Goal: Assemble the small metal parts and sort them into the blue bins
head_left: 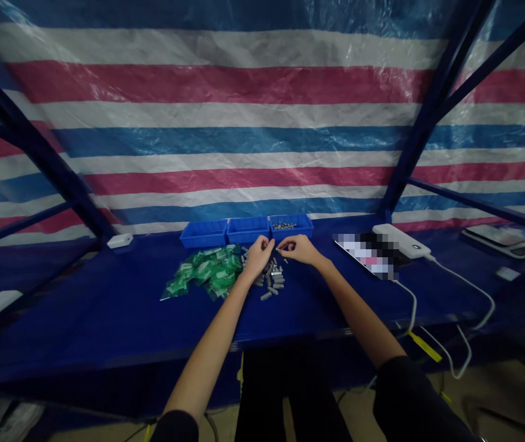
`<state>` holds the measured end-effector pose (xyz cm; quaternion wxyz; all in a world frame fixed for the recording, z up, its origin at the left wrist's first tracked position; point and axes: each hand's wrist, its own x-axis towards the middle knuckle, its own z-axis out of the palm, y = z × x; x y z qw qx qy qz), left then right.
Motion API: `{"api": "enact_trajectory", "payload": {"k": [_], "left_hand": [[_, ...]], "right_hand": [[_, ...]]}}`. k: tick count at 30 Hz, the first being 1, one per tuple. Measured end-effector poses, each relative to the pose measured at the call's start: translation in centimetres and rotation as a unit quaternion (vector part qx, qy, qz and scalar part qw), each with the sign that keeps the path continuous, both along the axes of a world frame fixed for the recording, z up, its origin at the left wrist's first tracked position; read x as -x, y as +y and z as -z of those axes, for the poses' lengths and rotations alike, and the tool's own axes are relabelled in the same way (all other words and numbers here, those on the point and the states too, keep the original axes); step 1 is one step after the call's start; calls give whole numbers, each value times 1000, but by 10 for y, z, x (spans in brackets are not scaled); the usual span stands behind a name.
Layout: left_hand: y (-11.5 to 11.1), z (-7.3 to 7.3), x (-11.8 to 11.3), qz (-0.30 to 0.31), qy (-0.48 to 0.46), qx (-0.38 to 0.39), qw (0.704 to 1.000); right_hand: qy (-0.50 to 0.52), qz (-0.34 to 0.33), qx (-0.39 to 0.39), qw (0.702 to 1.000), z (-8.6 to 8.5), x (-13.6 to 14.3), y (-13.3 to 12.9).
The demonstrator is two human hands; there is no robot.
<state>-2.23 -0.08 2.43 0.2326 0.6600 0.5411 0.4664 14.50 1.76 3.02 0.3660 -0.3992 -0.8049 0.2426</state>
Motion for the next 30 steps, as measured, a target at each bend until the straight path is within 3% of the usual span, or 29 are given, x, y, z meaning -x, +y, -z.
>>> {"api": "enact_trajectory", "payload": {"k": [5, 18, 30], "left_hand": [[-2, -2, -2, 52, 19, 7, 998], [2, 3, -3, 72, 23, 1, 997], [-4, -3, -5, 66, -3, 9, 998]], "right_hand": [[49, 18, -11, 999, -2, 3, -2], [93, 17, -16, 995, -3, 7, -3], [269, 59, 70, 959, 2, 6, 11]]}}
